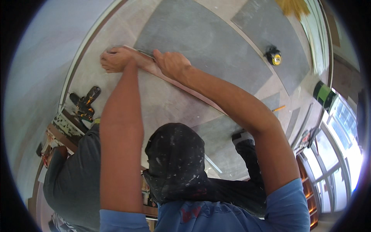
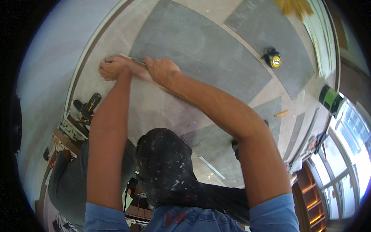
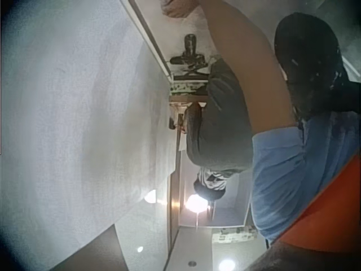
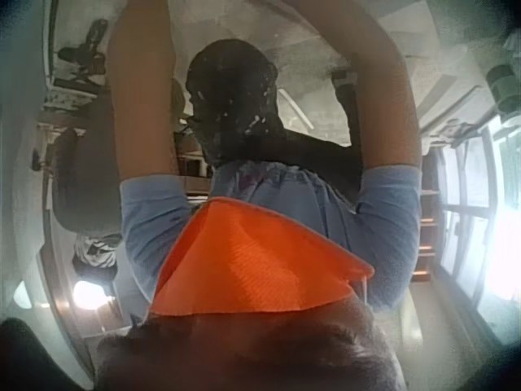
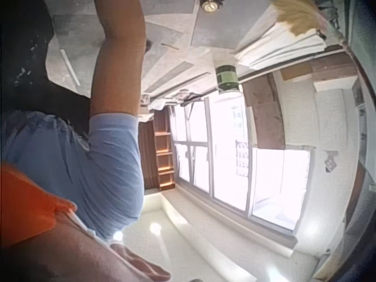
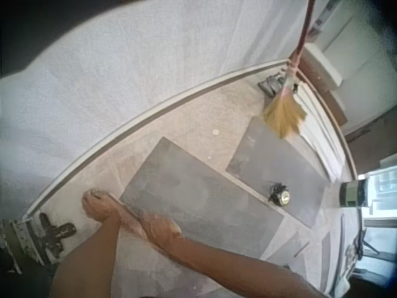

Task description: The person applies adhesive to the interior of a curved wooden cabinet using a brush, then inserts a white panel into the cabinet. The person then measures and marks a wooden strip on the floor using a tape measure and pencil.

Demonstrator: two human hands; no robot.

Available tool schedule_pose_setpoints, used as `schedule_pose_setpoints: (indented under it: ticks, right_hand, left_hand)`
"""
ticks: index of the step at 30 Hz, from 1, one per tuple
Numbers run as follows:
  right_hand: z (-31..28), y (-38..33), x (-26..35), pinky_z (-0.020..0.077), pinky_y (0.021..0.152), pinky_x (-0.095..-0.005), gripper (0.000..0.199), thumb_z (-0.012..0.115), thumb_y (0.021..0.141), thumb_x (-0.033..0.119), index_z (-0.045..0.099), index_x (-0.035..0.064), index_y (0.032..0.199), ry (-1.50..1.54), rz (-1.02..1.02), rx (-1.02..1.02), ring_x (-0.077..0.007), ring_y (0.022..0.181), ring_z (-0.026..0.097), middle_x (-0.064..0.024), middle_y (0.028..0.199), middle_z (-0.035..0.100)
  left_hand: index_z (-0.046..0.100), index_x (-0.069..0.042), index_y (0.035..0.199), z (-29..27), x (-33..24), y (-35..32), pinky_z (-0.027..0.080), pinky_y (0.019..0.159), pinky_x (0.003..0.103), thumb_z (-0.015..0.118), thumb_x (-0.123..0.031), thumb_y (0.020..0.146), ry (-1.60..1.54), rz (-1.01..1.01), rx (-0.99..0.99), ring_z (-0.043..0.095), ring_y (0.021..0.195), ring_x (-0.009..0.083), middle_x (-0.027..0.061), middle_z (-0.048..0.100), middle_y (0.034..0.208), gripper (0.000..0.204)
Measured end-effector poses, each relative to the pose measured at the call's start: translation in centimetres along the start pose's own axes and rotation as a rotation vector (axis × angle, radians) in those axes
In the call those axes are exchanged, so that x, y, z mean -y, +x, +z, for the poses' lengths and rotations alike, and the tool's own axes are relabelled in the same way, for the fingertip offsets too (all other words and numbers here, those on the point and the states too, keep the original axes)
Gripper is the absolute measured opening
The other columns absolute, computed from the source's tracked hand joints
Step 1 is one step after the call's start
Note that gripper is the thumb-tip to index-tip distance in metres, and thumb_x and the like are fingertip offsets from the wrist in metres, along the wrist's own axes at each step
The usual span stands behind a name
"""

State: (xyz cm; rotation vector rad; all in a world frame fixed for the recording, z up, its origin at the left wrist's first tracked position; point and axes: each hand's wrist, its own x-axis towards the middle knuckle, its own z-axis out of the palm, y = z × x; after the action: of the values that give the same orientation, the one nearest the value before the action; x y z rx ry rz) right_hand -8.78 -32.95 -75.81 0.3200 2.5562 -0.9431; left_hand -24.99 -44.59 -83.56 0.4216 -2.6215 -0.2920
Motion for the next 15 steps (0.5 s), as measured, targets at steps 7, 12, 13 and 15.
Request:
schedule_pose_setpoints:
  ticks: [7,12,13,15]
  right_hand:
    - [3.5,-24.1,-11.2,0.0597,0.063,-0.0431,0.025,0.053,0.101,0.020,0.048,0.0066,0.120,-0.146,0.138,0.133,-0.0365,0.069,0.072,-0.0177,0.085,0.067]
    - [4.3,-37.5,-17.2,0.0592,0.063,-0.0418,0.034,0.055,0.099,0.022,0.049,0.0088,0.130,-0.168,0.230,0.295,-0.0343,0.075,0.072,-0.0149,0.091,0.065]
    - [3.3,-40.9,-18.8,0.0591,0.064,-0.0422,0.036,0.056,0.099,0.023,0.050,0.0094,0.131,-0.186,0.268,0.378,-0.0337,0.077,0.073,-0.0146,0.092,0.065]
    - [2.9,-46.9,-20.1,0.0582,0.063,-0.0460,0.033,0.054,0.100,0.024,0.050,0.0097,0.130,-0.230,0.287,0.360,-0.0353,0.076,0.072,-0.0148,0.089,0.065]
  left_hand:
    - [0.072,-0.008,0.102,0.8,1.5,0.6,0.042,0.093,0.050,0.059,-0.025,0.088,0.035,-0.054,-0.017,0.059,0.105,0.0349,0.0152,0.065,0.108,0.026]
    - [0.071,-0.007,0.107,0.2,1.3,0.9,0.040,0.100,0.051,0.056,-0.026,0.091,0.024,0.013,0.102,0.056,0.113,0.0346,0.0158,0.063,0.115,0.029]
    - [0.071,-0.007,0.108,0.7,1.3,0.9,0.039,0.101,0.052,0.056,-0.026,0.092,0.034,0.010,0.101,0.055,0.115,0.0345,0.0158,0.063,0.117,0.029]
    - [0.071,-0.007,0.108,0.8,2.8,0.8,0.039,0.102,0.052,0.056,-0.026,0.092,0.083,0.026,0.096,0.055,0.116,0.0345,0.0158,0.062,0.118,0.029]
